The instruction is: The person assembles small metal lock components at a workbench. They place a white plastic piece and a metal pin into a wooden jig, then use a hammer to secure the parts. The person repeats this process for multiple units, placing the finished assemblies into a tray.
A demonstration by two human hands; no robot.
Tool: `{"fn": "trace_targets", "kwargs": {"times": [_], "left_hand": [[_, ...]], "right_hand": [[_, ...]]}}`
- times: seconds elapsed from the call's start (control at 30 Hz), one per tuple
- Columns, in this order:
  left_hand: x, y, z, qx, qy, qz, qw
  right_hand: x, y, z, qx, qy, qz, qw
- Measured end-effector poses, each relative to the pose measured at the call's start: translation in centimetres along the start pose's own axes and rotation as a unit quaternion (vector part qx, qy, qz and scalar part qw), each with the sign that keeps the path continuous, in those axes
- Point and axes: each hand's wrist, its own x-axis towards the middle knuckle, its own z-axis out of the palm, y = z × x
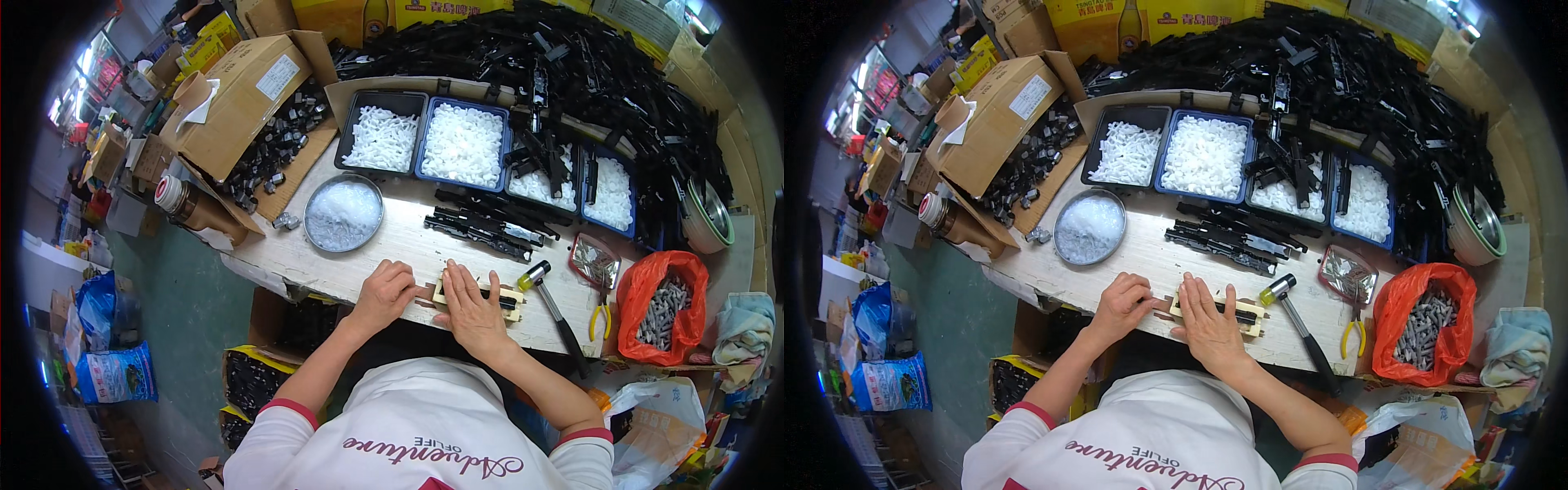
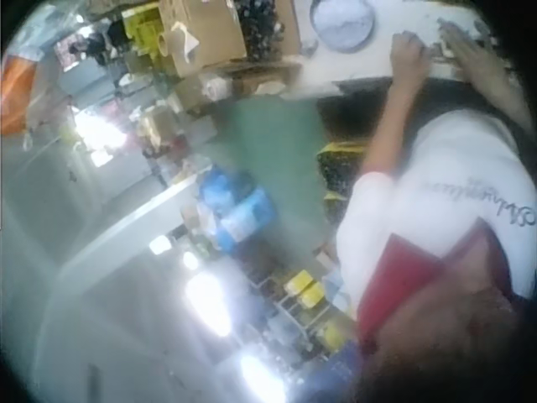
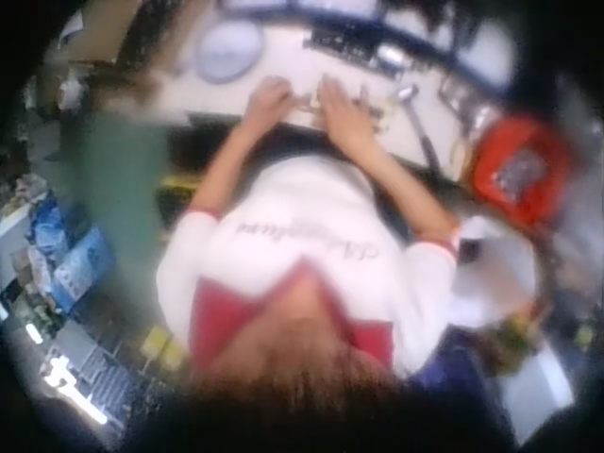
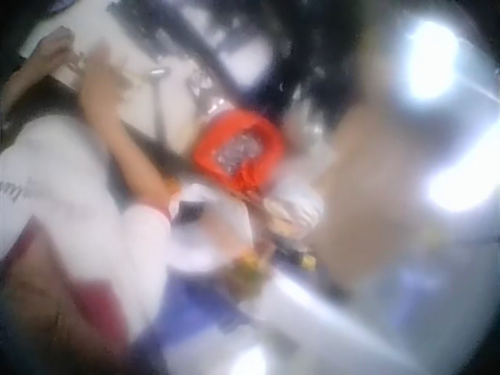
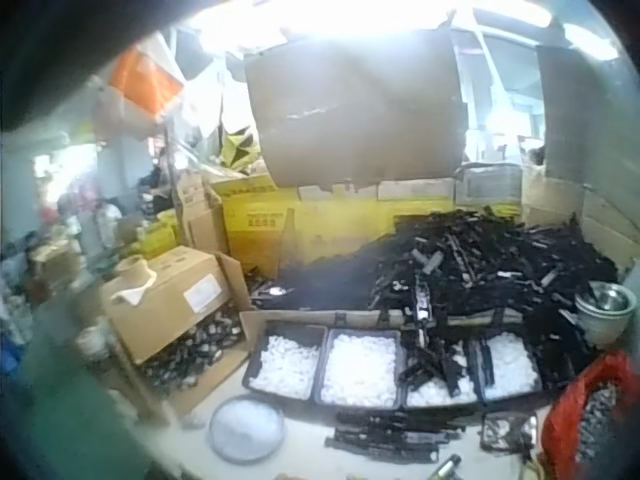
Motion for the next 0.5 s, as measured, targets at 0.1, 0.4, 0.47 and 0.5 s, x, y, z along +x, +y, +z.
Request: {"fn": "trace_targets", "kwargs": {"times": [0.1,0.4,0.47,0.5], "left_hand": [[-0.6,0.1,-0.2,0.014,0.017,-0.002,1.0],[-1.6,-0.1,-1.4,0.062,-0.008,-0.052,0.997],[-0.6,0.6,-1.5,-0.035,-0.021,-0.09,0.995],[0.2,1.3,-1.6,-0.083,-0.026,-0.11,0.99]], "right_hand": [[0.1,0.5,-0.9,0.1,0.012,0.003,0.995],[-2.0,4.4,-2.2,0.245,0.199,0.09,0.944],[-2.6,5.0,-2.0,0.209,0.218,0.108,0.947],[-3.0,5.4,-1.9,0.191,0.221,0.123,0.948]]}}
